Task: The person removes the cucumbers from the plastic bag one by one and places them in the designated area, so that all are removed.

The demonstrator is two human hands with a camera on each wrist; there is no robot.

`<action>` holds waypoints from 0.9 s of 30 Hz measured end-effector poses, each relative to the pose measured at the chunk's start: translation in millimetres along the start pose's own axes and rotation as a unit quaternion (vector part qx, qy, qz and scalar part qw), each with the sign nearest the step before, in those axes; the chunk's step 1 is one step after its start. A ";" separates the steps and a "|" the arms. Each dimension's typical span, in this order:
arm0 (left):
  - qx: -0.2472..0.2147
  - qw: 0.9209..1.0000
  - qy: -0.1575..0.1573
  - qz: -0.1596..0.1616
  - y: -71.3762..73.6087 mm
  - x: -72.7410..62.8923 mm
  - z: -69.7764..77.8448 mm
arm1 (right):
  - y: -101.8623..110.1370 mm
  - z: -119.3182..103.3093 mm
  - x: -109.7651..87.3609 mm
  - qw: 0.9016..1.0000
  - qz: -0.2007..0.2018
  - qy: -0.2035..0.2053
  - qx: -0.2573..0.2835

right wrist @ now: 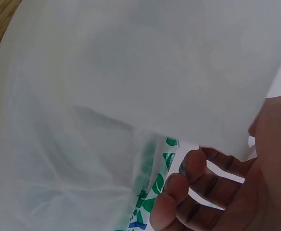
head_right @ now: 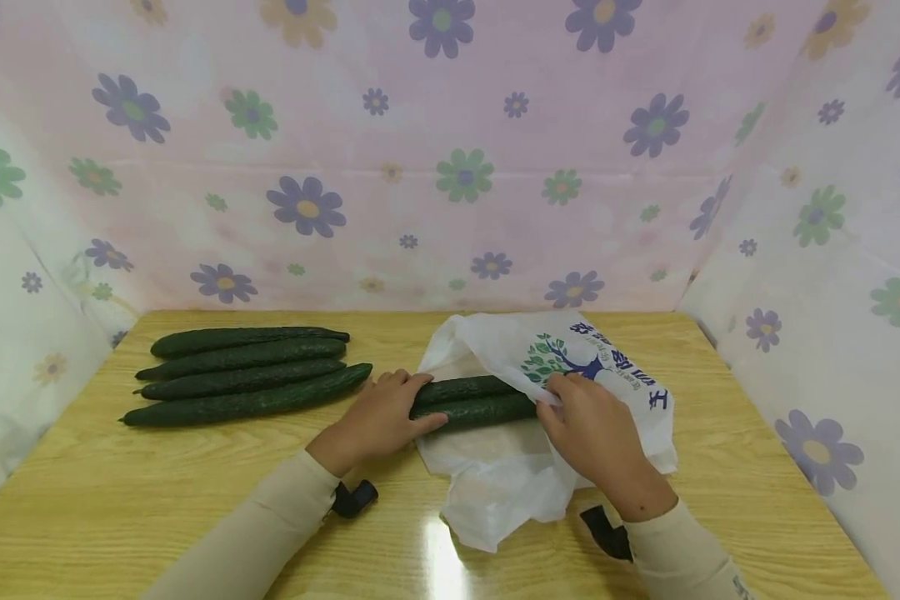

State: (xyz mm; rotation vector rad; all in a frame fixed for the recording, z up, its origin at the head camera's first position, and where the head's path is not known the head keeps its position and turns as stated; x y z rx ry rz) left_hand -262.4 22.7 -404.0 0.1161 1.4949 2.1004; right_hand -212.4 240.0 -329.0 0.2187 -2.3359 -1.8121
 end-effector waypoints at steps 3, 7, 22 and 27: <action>-0.008 1.000 0.006 0.007 2.0 -0.1 -2.6 | 1.0 -0.2 0.2 1.000 0.002 0.001 -0.001; -0.027 1.000 0.009 0.005 1.3 0.7 -6.7 | 1.1 -0.5 0.6 1.000 0.002 0.000 -0.002; -0.076 0.997 0.006 -0.023 -8.0 0.5 -3.8 | 0.4 -2.2 0.1 1.000 -0.005 0.000 0.002; -0.046 0.999 -0.002 -0.010 -8.0 0.1 0.5 | -1.3 -1.4 -0.8 1.000 -0.008 -0.001 0.007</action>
Point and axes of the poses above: each hand's wrist, its own x-axis towards the middle knuckle, its own y-axis out of the back of the hand, z = x × y, the point moved 9 cm from there along x, towards the middle knuckle, and after that the axes turned 9 degrees about -z, right-handed, at the moved point
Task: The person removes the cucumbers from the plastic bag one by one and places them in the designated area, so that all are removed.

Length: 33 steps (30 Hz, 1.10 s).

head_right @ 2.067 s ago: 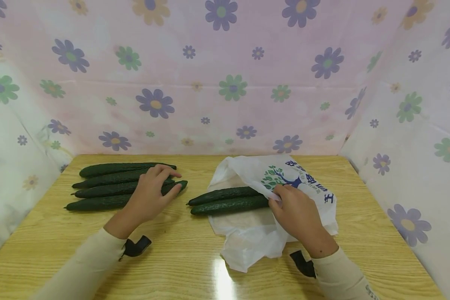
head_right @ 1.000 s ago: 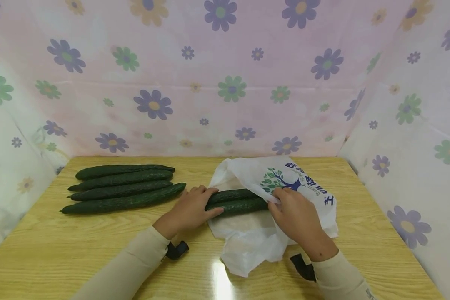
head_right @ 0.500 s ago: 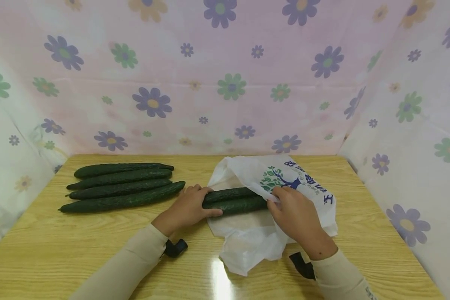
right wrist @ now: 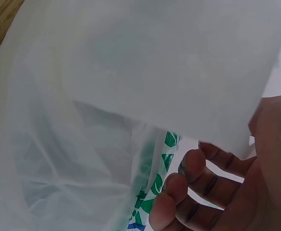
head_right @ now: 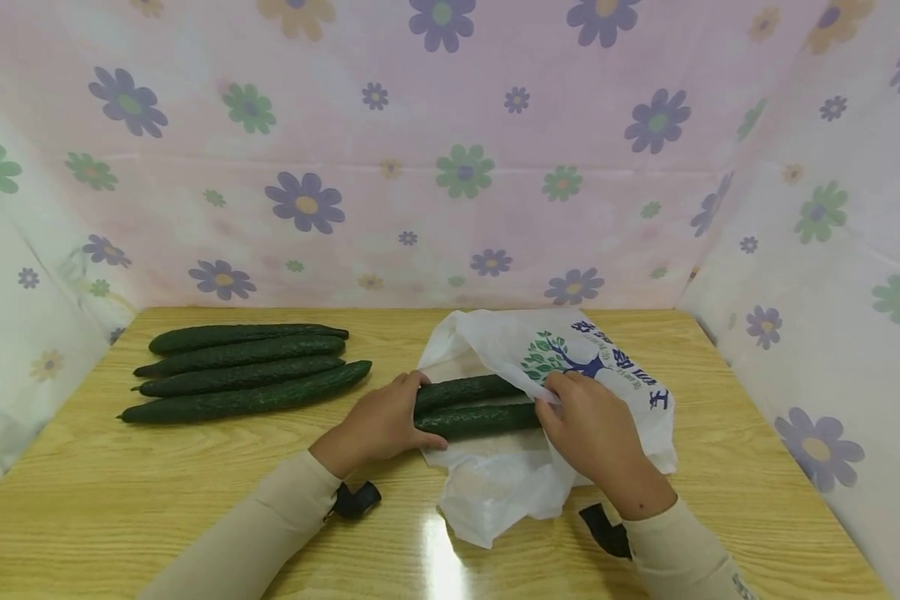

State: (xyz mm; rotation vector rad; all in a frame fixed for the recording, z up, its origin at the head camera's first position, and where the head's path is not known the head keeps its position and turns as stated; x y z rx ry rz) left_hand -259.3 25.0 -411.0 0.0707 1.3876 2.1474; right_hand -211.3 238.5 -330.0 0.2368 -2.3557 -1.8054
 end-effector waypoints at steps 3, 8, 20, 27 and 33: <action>0.013 1.000 -0.004 0.010 1.0 -0.3 1.0 | 0.0 -0.2 -0.1 1.000 0.001 0.001 0.000; 0.023 0.999 -0.009 0.020 3.6 -1.1 3.6 | 1.5 -0.6 -0.5 1.000 0.006 0.003 -0.002; 0.042 0.999 -0.017 0.030 3.1 -4.1 9.2 | 2.3 -0.4 -0.2 1.000 0.007 0.005 -0.004; 0.035 0.997 -0.044 0.049 6.5 -5.7 14.1 | 1.9 -0.7 -0.2 1.000 0.007 0.006 -0.007; 0.051 0.994 -0.058 0.083 15.4 -7.5 17.5 | 3.5 0.9 0.1 1.000 0.021 0.010 -0.009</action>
Point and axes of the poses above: each hand's wrist, its own x-axis towards the middle knuckle, its own y-axis out of the back of the hand, z = x × y, the point moved 9 cm from there along x, towards the middle knuckle, and after that the axes turned 9 degrees about -z, right-handed, at the moved point
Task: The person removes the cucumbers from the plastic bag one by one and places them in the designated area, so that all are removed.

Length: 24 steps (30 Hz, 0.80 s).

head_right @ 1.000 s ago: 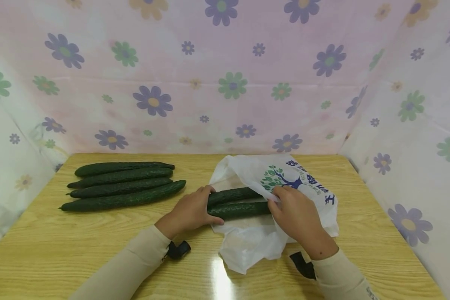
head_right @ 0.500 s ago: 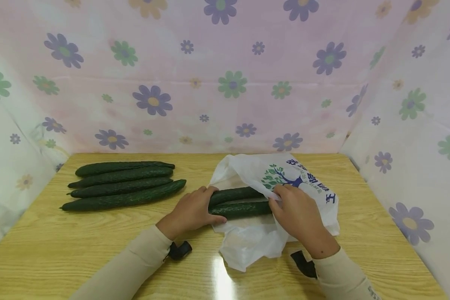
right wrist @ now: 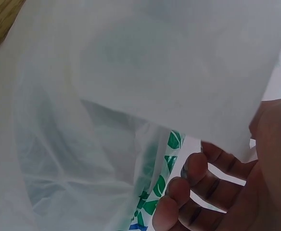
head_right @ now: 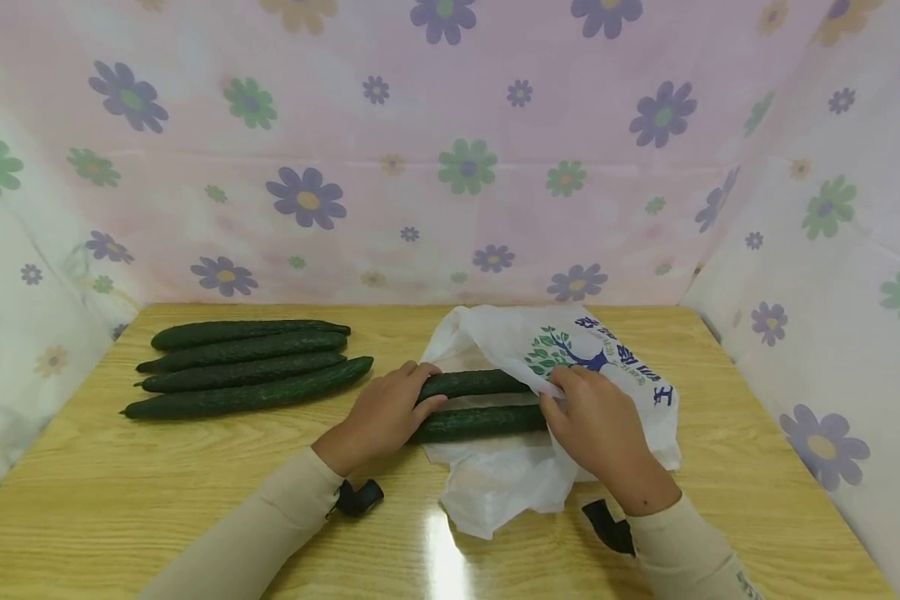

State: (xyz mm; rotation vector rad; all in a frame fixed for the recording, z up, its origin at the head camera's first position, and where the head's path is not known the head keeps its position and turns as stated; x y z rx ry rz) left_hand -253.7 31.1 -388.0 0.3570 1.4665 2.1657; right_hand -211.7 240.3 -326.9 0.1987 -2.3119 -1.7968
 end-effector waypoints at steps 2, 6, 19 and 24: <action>0.007 1.000 0.000 0.006 4.4 -0.3 0.4 | 2.0 -0.3 0.3 1.000 0.005 0.001 0.002; 0.016 1.000 0.003 0.005 7.4 -0.8 -1.0 | 3.8 -0.5 -0.4 1.000 0.010 0.000 0.002; 0.018 0.999 -0.019 0.028 21.4 -4.6 -0.5 | 4.7 1.6 -1.4 1.000 0.015 -0.007 0.000; 0.019 0.999 -0.020 0.038 25.9 -6.6 1.5 | 4.6 2.1 -1.6 1.000 0.017 -0.005 0.003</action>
Point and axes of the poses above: each hand's wrist, its own x-axis towards the middle knuckle, its own y-axis out of the back of the hand, z = x × y, the point moved 9 cm from there along x, towards the middle knuckle, and after that the axes turned 9 degrees about -z, right-handed, at the moved point
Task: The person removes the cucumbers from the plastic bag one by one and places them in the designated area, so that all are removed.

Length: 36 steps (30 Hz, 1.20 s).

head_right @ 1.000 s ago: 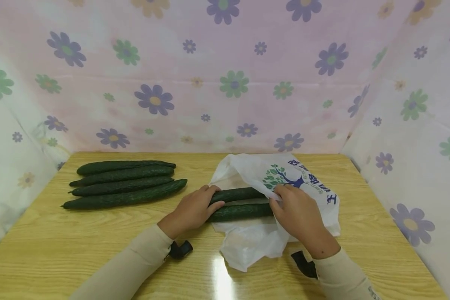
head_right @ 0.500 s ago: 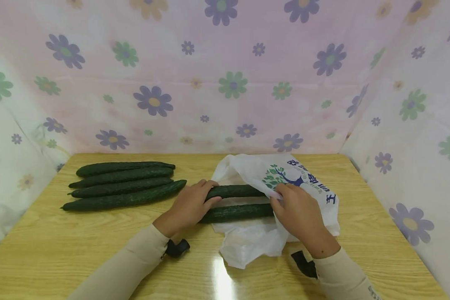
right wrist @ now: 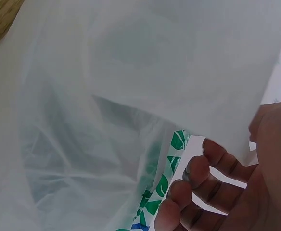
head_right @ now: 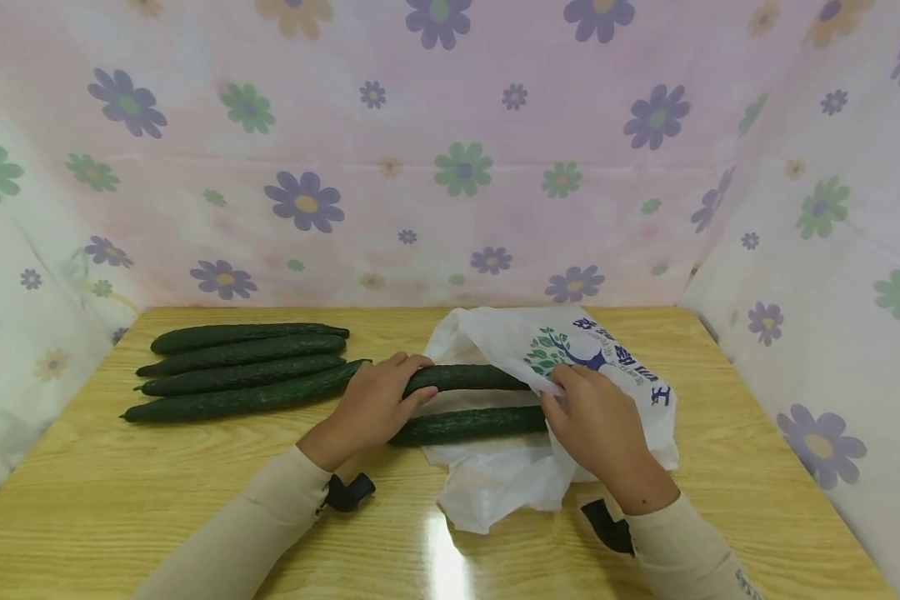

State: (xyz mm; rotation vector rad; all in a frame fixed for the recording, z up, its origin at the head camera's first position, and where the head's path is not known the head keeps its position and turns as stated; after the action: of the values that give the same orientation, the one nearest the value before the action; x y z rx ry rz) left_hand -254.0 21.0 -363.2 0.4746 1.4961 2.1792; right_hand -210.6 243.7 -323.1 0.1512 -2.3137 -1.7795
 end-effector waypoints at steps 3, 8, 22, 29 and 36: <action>-0.003 1.000 0.001 -0.002 1.8 -0.8 0.7 | 1.6 -1.0 -0.2 1.000 0.002 0.003 0.002; 0.005 1.000 0.004 0.004 5.6 -4.7 -3.4 | 3.8 -2.4 0.4 1.000 0.004 0.006 0.002; 0.008 1.000 0.023 0.017 25.7 -29.5 -25.0 | 2.3 -2.0 0.0 1.000 -0.005 -0.001 0.006; 0.024 0.999 0.023 0.033 36.8 -46.3 -29.8 | 2.8 0.6 -1.4 1.000 -0.005 -0.005 0.004; 0.024 0.998 0.026 0.047 48.9 -64.4 -42.2 | 4.0 -0.7 -1.2 1.000 0.007 0.003 0.008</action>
State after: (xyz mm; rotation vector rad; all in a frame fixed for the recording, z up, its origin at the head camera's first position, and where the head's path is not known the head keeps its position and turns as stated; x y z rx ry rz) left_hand -230.2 -62.1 -334.0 0.5177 1.5873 2.2480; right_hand -209.0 244.4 -319.2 0.1419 -2.3196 -1.7531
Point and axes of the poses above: each hand's wrist, its own x-axis towards the middle knuckle, its own y-axis out of the back of the hand, z = x × y, the point moved 9 cm from there along x, towards the middle knuckle, and after that the axes turned 9 degrees about -z, right-handed, at the moved point
